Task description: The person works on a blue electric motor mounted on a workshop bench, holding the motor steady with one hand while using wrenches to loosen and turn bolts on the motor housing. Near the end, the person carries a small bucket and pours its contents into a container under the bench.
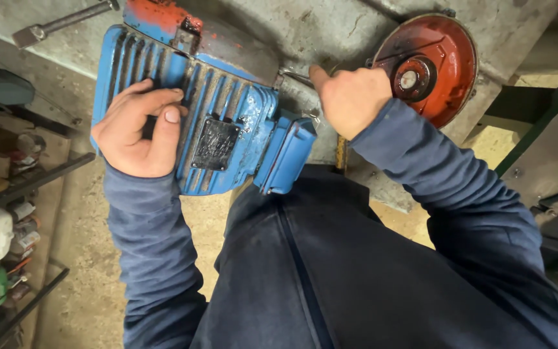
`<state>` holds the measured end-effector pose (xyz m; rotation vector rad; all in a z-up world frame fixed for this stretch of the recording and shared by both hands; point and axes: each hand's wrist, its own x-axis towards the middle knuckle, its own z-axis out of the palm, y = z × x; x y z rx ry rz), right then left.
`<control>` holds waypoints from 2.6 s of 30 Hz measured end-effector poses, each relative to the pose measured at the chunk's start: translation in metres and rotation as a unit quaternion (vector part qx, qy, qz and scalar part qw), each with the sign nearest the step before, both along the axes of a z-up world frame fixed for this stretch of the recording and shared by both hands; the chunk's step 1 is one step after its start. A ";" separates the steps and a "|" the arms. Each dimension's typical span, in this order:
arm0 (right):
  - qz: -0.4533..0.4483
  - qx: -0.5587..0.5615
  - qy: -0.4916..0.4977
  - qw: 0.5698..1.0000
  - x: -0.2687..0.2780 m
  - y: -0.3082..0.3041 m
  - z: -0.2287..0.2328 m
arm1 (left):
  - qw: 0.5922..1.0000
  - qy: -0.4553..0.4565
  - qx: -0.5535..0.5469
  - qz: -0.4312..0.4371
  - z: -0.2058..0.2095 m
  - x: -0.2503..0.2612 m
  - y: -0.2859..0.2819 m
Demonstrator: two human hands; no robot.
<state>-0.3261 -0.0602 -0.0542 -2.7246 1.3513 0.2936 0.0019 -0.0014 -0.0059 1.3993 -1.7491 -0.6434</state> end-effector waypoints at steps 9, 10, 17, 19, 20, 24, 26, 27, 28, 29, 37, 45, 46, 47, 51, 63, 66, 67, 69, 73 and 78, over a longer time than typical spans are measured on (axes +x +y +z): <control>-0.067 0.032 -0.227 0.971 -0.021 0.015 -0.082 | 1.000 0.009 -0.013 0.010 -0.002 0.000 0.000; -0.090 0.058 -0.290 0.951 -0.024 0.020 -0.113 | 1.000 0.003 -0.019 -0.002 -0.003 0.002 -0.001; -0.116 0.084 -0.336 0.931 -0.037 0.022 -0.148 | 1.000 0.009 -0.022 -0.012 -0.007 0.002 0.002; -0.146 0.087 -0.278 0.945 -0.044 0.025 -0.128 | 0.999 0.014 -0.029 -0.006 -0.007 0.002 -0.001; -0.143 0.089 -0.278 0.946 -0.040 0.023 -0.108 | 1.000 0.014 -0.028 -0.003 -0.006 0.001 -0.001; -0.114 0.079 -0.199 0.970 -0.026 0.017 -0.047 | 0.999 0.016 -0.033 -0.010 -0.001 -0.002 -0.003; -0.103 0.073 -0.164 0.978 -0.018 0.011 -0.027 | 0.999 0.025 -0.041 -0.014 -0.002 -0.002 -0.005; -0.095 0.069 -0.127 0.985 -0.015 0.008 -0.020 | 0.999 0.021 -0.039 -0.011 -0.004 -0.001 -0.004; -0.084 0.067 -0.090 0.990 -0.011 0.005 -0.013 | 0.999 0.017 -0.036 -0.005 -0.007 0.001 -0.001; -0.083 0.067 -0.091 0.990 -0.009 0.005 -0.012 | 0.999 0.016 -0.037 -0.004 -0.006 0.000 -0.002; -0.072 0.035 -0.028 0.996 -0.004 0.012 -0.019 | 1.000 0.020 -0.023 0.000 -0.003 -0.002 -0.002; -0.128 0.079 -0.297 0.943 -0.025 0.032 -0.156 | 0.999 0.032 -0.024 0.004 -0.005 -0.004 0.001; -0.119 0.084 -0.347 0.927 -0.028 0.030 -0.162 | 0.999 0.028 -0.032 0.000 -0.005 -0.002 -0.004; -0.119 0.078 -0.347 0.927 -0.038 0.030 -0.163 | 0.999 0.029 -0.037 -0.002 -0.006 -0.003 -0.006; -0.105 0.119 -0.298 0.941 -0.054 0.041 -0.137 | 0.999 0.024 -0.047 0.011 -0.005 -0.004 -0.004; -0.089 0.028 -0.115 0.989 -0.007 0.012 -0.006 | 0.999 0.046 0.004 0.020 0.003 -0.007 0.001; -0.066 0.011 -0.086 0.994 -0.003 0.010 -0.007 | 0.999 0.051 0.003 0.018 0.004 -0.006 -0.001; -0.055 -0.005 -0.071 0.996 -0.003 0.009 -0.007 | 0.998 0.057 0.001 0.012 0.003 -0.006 -0.002; -0.045 -0.008 -0.060 0.997 -0.002 0.009 -0.006 | 0.999 0.049 -0.010 0.004 0.000 -0.004 -0.001; -0.044 -0.018 0.001 0.999 0.007 0.005 0.012 | 0.999 0.029 -0.041 -0.004 -0.003 -0.003 -0.004; -0.028 -0.033 0.028 0.999 0.006 0.005 0.006 | 0.999 0.029 -0.037 -0.010 -0.005 -0.001 -0.004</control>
